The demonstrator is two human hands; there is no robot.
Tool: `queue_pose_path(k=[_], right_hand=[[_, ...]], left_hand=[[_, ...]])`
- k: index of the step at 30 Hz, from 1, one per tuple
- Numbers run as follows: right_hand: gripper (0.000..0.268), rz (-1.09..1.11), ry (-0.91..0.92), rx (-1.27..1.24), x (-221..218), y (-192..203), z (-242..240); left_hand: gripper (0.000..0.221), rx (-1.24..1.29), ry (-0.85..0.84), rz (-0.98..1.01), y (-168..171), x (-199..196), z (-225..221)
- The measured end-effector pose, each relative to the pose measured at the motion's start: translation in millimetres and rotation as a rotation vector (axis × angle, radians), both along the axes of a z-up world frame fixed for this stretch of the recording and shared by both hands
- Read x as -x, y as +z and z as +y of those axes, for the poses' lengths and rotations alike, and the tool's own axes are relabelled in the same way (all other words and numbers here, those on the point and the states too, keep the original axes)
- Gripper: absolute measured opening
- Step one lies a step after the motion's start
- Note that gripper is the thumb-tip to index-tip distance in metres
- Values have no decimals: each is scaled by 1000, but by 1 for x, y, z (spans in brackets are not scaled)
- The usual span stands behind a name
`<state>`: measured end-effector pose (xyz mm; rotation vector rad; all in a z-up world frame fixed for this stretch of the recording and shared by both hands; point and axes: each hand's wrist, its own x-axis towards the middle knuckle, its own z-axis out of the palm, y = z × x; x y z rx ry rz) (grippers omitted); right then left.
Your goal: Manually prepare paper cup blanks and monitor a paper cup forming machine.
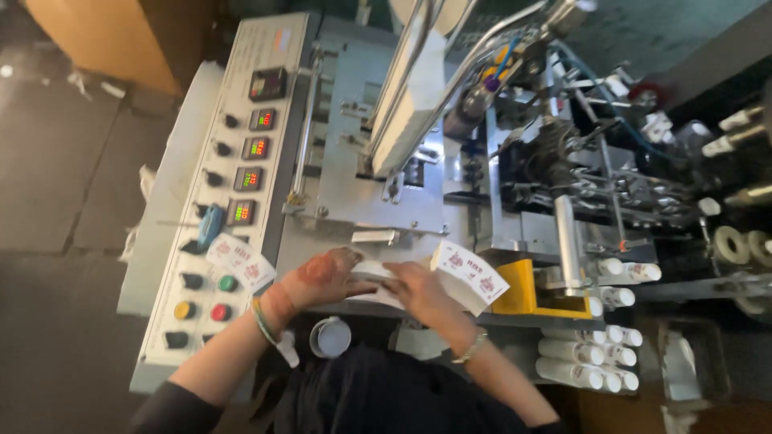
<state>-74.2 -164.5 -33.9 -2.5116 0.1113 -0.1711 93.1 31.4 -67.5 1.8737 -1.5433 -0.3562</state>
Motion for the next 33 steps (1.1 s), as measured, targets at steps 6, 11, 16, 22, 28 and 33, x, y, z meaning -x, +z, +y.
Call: queue_pose_path(k=[6,11,16,22,28,33], right_hand=[[35,-336,34,278,1,-6,9],[22,-380,59,228,36,12,4],[21,-380,36,128,75,43,1],[18,-404,-83,144,124,78,-22],[16,-449,-237,114,159,80,-27],[15,-471,-353,172,197,89,-41]], left_hand=[[56,-120,78,-302,-19,15,3],[57,-144,113,-216,-20,15,0],[63,-267,177,-114,-57,-3,-4],[74,-229,296,-207,-75,-12,4],[62,-93,299,-223,-51,20,-11],[53,217,245,-206,-47,43,-41]])
